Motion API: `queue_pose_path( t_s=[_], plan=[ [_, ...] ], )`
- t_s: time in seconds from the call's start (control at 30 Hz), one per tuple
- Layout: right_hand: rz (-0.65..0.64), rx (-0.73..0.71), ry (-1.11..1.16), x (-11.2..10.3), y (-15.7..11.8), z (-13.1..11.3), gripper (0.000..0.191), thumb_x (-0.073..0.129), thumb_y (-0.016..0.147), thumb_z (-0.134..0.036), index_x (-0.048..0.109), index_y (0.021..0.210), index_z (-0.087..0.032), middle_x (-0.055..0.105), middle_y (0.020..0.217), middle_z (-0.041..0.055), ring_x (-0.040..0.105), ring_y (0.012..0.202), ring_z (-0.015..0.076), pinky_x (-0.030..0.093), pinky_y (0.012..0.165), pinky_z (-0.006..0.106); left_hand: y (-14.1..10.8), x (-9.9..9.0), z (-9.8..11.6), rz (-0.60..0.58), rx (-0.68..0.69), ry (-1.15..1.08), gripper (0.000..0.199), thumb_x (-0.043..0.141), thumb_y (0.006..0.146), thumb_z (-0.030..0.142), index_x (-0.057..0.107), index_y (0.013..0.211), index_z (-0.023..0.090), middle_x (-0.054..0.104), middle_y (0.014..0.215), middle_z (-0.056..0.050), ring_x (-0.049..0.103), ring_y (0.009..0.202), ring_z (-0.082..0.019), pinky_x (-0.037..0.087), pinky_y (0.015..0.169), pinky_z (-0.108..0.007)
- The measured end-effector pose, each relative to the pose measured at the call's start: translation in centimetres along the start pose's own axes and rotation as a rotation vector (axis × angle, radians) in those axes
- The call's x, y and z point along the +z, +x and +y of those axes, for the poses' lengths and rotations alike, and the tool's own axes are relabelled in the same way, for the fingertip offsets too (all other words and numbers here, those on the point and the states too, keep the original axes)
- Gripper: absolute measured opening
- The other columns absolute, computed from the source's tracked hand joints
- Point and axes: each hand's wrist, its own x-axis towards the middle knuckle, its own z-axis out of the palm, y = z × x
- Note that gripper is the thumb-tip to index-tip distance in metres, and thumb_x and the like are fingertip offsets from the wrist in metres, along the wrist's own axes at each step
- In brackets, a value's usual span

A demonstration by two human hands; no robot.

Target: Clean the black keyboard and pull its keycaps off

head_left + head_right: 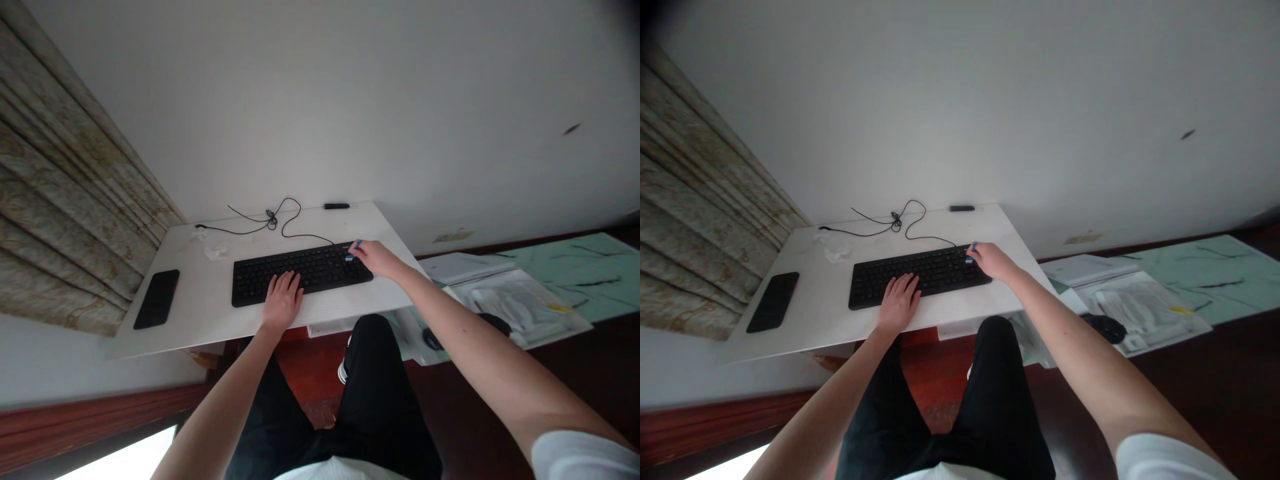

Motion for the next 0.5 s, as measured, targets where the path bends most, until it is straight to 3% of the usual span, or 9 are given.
queue_pose_path(
  t_s=[0.1,0.2,0.33,0.5],
  plan=[
    [0.006,-0.023,0.015,0.7,0.1,-0.3,0.022,0.049,0.1,-0.022,0.071,0.096,-0.019,0.077,0.099,0.009,0.07,0.094,0.022,0.049,0.088,0.031,-0.3,-0.6,-0.5,0.017,0.006,-0.03,0.038,0.044,0.101,0.03,0.063,0.131,0.019,0.065,0.135,-0.013,0.058,0.129,-0.028,0.04,0.117,-0.053],
    [-0.01,0.042,-0.053,0.0,-0.4,1.3,0.021,0.051,0.097,-0.019,0.071,0.093,-0.019,0.077,0.097,0.0102,0.071,0.092,0.023,0.049,0.087,0.032,-1.3,-1.9,-2.1,0.073,-0.025,-0.057,0.035,0.045,0.1,0.029,0.065,0.126,0.02,0.068,0.13,-0.012,0.061,0.124,-0.027,0.042,0.116,-0.054],
    [0.017,0.111,-0.044,-1.3,-1.0,3.3,0.022,0.051,0.095,-0.016,0.071,0.088,-0.02,0.077,0.095,0.0102,0.071,0.093,0.0227,0.05,0.086,0.032,-3.2,-4.5,-6.4,0.157,-0.112,-0.063,0.03,0.045,0.098,0.027,0.069,0.115,0.021,0.071,0.119,-0.011,0.065,0.115,-0.026,0.047,0.111,-0.051],
    [0.085,0.064,0.079,-0.2,-0.9,2.2,0.023,0.049,0.097,-0.02,0.071,0.093,-0.019,0.077,0.099,0.0093,0.071,0.095,0.0213,0.051,0.088,0.032,-5.1,-6.6,-11.0,0.177,-0.254,-0.059,0.029,0.048,0.096,0.033,0.067,0.114,0.02,0.068,0.12,-0.013,0.063,0.116,-0.029,0.051,0.106,-0.051]
  ],
)
